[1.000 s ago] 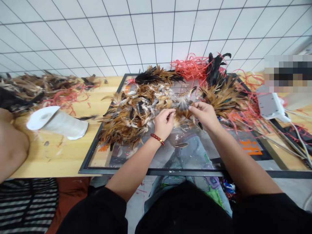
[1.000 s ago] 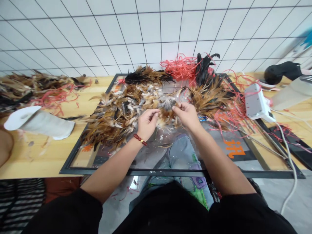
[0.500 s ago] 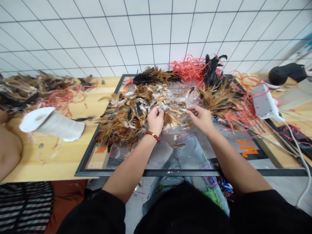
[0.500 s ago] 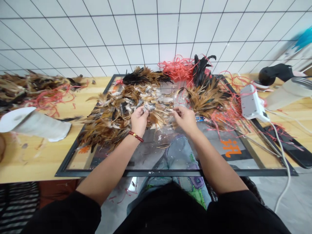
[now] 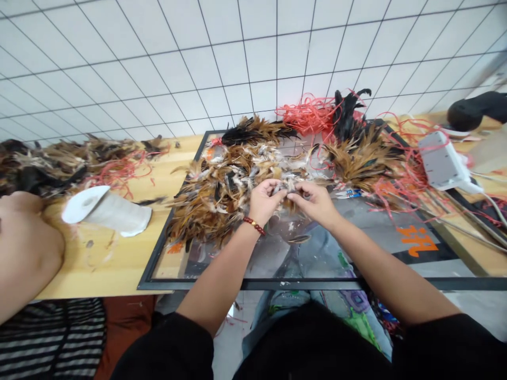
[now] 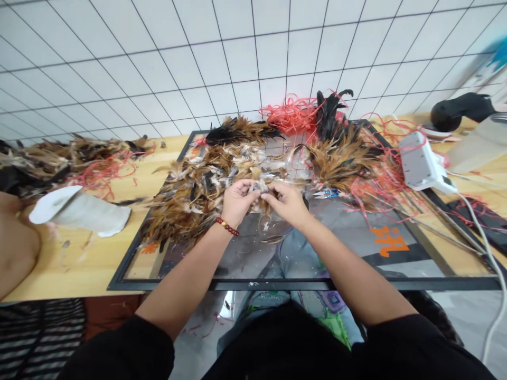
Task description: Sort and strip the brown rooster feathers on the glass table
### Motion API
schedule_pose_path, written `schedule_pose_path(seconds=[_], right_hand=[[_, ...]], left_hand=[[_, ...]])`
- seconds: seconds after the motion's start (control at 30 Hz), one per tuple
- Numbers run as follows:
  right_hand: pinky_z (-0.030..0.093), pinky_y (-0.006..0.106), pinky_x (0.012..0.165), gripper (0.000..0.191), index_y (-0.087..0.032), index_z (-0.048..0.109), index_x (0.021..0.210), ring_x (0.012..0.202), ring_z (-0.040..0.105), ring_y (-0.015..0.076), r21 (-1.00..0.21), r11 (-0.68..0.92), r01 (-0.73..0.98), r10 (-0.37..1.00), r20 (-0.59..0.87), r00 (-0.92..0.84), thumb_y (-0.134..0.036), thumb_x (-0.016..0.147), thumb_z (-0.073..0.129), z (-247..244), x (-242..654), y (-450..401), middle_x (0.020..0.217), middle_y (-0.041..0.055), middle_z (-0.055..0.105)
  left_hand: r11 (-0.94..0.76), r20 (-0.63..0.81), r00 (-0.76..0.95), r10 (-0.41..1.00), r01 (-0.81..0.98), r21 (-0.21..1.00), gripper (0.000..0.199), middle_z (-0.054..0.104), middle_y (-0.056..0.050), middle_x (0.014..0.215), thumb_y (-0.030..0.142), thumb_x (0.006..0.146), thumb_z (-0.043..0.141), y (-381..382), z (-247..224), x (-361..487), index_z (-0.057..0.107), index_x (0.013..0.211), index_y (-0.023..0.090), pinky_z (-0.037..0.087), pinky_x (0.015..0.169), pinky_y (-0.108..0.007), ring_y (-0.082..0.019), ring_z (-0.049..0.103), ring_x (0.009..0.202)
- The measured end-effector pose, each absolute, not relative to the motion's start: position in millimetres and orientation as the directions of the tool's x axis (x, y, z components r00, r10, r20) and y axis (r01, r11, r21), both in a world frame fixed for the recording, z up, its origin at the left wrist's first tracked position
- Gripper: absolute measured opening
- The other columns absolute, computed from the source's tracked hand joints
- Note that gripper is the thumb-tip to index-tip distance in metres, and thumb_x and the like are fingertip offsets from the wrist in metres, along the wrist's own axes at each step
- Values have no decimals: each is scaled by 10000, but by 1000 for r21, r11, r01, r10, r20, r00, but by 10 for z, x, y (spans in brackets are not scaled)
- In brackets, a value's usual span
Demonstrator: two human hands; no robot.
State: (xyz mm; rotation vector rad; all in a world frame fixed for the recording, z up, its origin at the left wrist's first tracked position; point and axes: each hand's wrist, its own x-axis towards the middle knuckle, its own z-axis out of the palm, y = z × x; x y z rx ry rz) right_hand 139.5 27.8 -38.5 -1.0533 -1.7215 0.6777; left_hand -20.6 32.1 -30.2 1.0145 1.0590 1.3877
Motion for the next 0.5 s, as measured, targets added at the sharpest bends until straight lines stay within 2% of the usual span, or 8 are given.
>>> schedule_pose_path(seconds=[0.13,0.27,0.37,0.43,0.5], right_hand=[[387,290,621,293,-198,616,685,608,474,140,-916,302,263,953,301,-44,-447,839,596,-438,1501,358,619,-19,545],[414,319,674,327,-200,605,647,637,511,161,-908,269,320,959,283,-3,-434,868,550,-507,1644,443,632,5,576],[478,370,790,215,-200,665,821,787,595,209,-853,338,397,919,391,57,-401,851,596,-521,1680,450,800,40,661],[488,416,904,269,-204,683,1035,958,623,248,-773,424,471,839,532,118,-369,826,646,-489,1670,418,998,81,696],[478,436,959,289,-221,685,1109,1032,629,259,-684,491,540,777,624,84,-359,860,636,-437,1640,367,1073,98,705]], left_hand=[[-28,3,-104,995,-241,970,233,660,33,616,230,669,815,324,-289,-228,717,864,148,401,424,-165,-42,492,427],[-8,-26,-158,987,-210,978,212,661,36,619,204,682,814,326,-285,-249,715,860,144,392,421,-158,-33,482,424],[-1,-27,-139,990,-192,981,245,650,40,603,240,652,851,309,-287,-251,694,814,144,398,429,-158,-39,504,432],[-4,-19,-117,993,-191,982,276,635,41,578,282,636,870,298,-291,-247,675,777,146,402,434,-158,-47,521,438],[-2,-17,-100,995,-186,983,302,618,40,549,323,629,879,292,-293,-242,664,749,148,395,432,-159,-52,525,439]])
